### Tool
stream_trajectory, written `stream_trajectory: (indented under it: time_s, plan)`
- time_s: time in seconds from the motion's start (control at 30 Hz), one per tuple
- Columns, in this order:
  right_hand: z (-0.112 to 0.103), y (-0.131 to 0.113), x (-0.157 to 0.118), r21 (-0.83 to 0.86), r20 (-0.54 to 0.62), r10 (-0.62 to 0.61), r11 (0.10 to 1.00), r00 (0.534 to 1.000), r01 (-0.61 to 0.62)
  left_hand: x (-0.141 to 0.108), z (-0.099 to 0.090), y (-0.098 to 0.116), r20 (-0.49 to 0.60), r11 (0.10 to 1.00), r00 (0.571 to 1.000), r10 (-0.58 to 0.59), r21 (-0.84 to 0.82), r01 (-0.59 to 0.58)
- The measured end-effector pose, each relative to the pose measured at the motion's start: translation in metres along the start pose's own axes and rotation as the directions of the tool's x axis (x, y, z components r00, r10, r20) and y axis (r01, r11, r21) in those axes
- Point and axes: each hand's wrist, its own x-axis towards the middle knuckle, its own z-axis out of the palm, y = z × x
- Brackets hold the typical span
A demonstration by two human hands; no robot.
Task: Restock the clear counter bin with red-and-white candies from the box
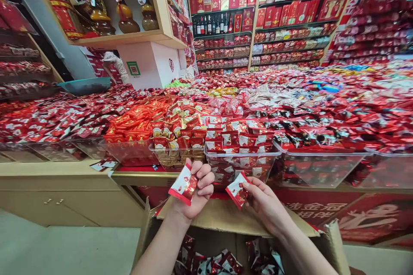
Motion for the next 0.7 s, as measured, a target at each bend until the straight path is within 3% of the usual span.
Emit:
stream_trajectory:
  time_s: [0.13,0.23,0.27,0.33,0.4,0.43,0.57,0.7]
  plan:
    - [0.001,-0.001,-0.004,-0.011,0.01,0.027,1.0,1.0,-0.027,-0.005,0.001,-0.002,0.013,0.999,1.0,0.001,0.046,-0.002]
    - [0.004,-0.004,-0.008,0.01,0.082,0.012,1.0,0.997,-0.013,-0.004,0.0,-0.003,-0.007,0.97,1.0,0.014,0.241,-0.012]
    - [0.006,-0.005,-0.009,0.006,0.112,-0.002,1.0,0.994,0.001,-0.003,-0.001,-0.004,-0.034,0.924,0.998,0.055,0.38,-0.038]
    - [0.01,-0.006,-0.01,-0.052,0.153,-0.042,0.997,0.987,0.05,0.003,-0.005,-0.008,-0.085,0.724,0.97,0.228,0.681,-0.11]
    - [0.016,-0.005,-0.008,-0.196,0.172,-0.09,0.973,0.981,0.124,0.008,-0.01,-0.011,-0.08,0.487,0.907,0.413,0.861,-0.146]
    - [0.019,-0.005,-0.007,-0.282,0.186,-0.111,0.946,0.976,0.161,0.011,-0.013,-0.014,-0.068,0.41,0.875,0.479,0.899,-0.155]
    - [0.029,0.001,-0.001,-0.497,0.293,-0.196,0.805,0.936,0.324,0.014,-0.021,-0.02,-0.024,0.295,0.836,0.549,0.941,-0.167]
    - [0.027,0.002,0.002,-0.558,0.293,-0.256,0.736,0.921,0.382,0.01,-0.023,-0.024,-0.027,0.308,0.874,0.485,0.941,-0.142]
